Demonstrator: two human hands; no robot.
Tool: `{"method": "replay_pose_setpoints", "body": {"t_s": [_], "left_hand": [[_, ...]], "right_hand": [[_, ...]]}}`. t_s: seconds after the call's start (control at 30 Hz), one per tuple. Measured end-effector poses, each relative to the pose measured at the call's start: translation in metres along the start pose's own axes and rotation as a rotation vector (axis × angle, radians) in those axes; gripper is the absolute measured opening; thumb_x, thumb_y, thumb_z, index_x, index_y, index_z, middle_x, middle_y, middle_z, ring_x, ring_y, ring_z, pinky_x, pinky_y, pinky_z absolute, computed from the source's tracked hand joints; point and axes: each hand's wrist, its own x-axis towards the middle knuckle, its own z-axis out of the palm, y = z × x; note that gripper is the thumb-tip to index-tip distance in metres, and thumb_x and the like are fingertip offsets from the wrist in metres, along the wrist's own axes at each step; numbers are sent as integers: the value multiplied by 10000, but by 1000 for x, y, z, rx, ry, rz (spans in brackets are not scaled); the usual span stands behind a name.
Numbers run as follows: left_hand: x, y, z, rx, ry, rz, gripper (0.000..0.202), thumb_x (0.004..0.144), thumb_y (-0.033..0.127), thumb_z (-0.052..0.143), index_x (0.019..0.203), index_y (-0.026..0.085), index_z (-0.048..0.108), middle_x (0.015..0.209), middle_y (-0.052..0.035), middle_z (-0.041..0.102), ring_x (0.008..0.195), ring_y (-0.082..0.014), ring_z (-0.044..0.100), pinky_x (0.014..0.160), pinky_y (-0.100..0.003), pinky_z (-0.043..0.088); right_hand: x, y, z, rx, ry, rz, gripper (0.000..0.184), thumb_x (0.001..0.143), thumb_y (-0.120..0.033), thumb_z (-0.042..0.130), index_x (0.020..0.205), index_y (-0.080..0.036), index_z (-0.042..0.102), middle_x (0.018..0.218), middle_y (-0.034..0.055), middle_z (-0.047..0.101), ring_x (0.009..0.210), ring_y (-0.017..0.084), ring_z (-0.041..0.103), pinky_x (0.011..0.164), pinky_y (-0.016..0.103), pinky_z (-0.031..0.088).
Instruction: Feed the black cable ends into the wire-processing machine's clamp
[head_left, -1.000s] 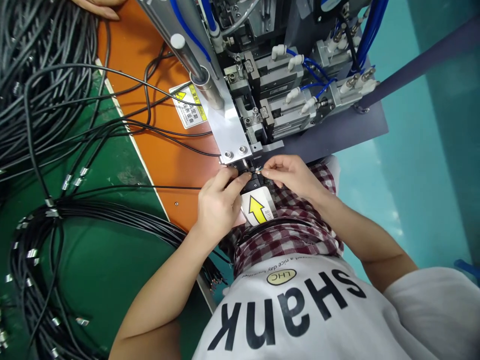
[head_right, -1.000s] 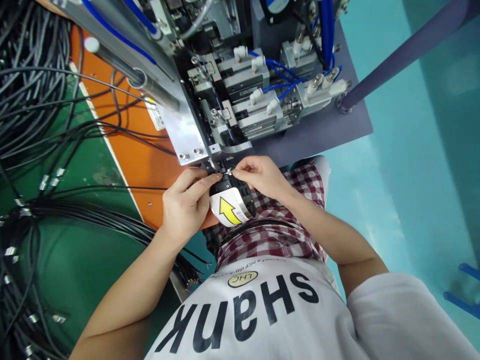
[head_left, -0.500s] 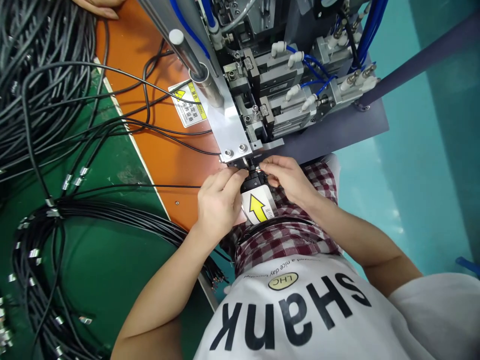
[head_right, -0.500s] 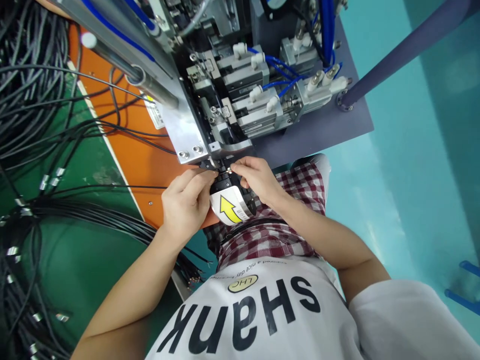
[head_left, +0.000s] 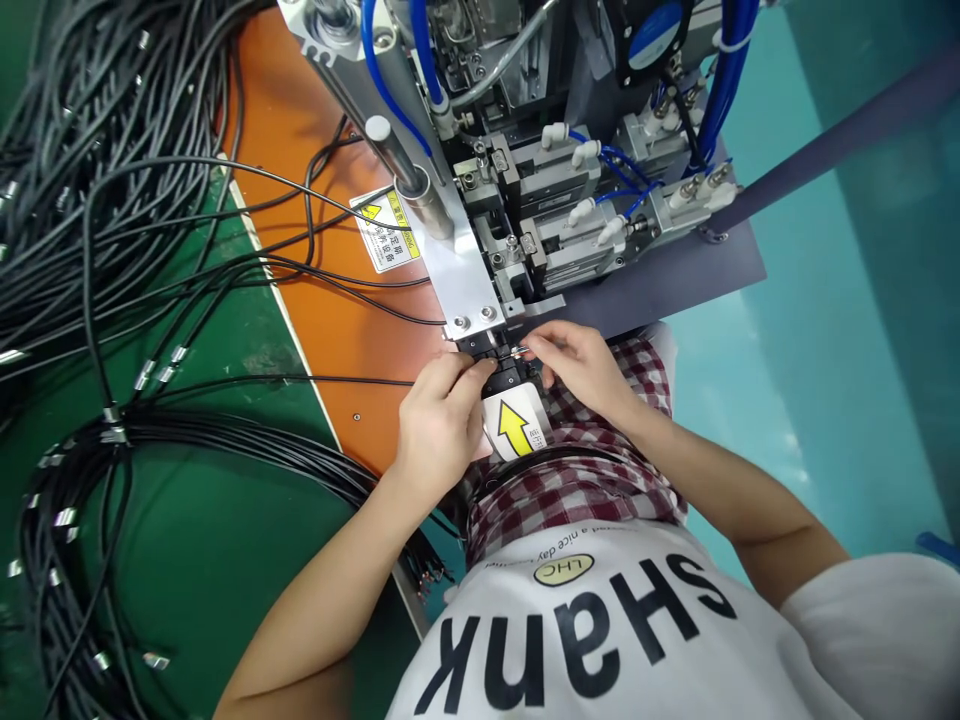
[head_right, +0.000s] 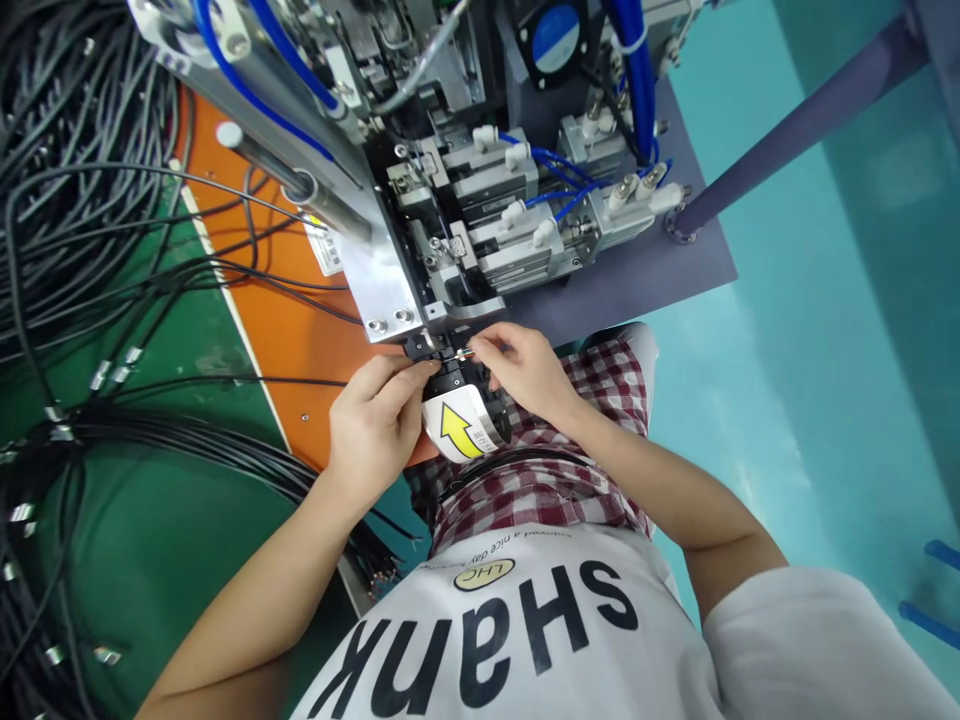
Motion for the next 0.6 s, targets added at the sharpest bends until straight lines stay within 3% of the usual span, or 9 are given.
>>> {"method": "replay_pose_setpoints", "body": {"t_s": [0.13,0.27,0.4,0.6], "left_hand": [[-1,-1,0,-18,3,2,298,980,155,457,1182,186,675,1036,-103,660,971,-201,625,838,-324,542],[-2,-1,0,-40,8,-1,306,986,162,446,1191,191,672,1056,-106,661,997,-199,630,855,-327,550],[-2,0,2,-28,4,-5,313,991,172,439,1197,195,672,1062,-106,665,999,-201,634,857,-328,550],[1,6,0,-48,24,-19,285,991,178,449,1152,183,684,1043,-97,653,969,-191,631,839,-318,543]], "right_hand": [[10,-1,3,75,-15,48,307,909,-478,632,825,-183,632,747,-4,627,523,104,563,557,257,469],[8,-2,6,41,24,44,291,890,-468,654,807,-191,621,709,-16,609,533,111,565,557,257,461],[9,1,7,143,-12,54,307,887,-455,661,754,-182,613,625,-31,576,509,97,532,562,249,446],[11,1,12,431,-28,242,327,779,-440,779,730,-158,620,677,-31,571,486,55,494,502,214,389]]}}
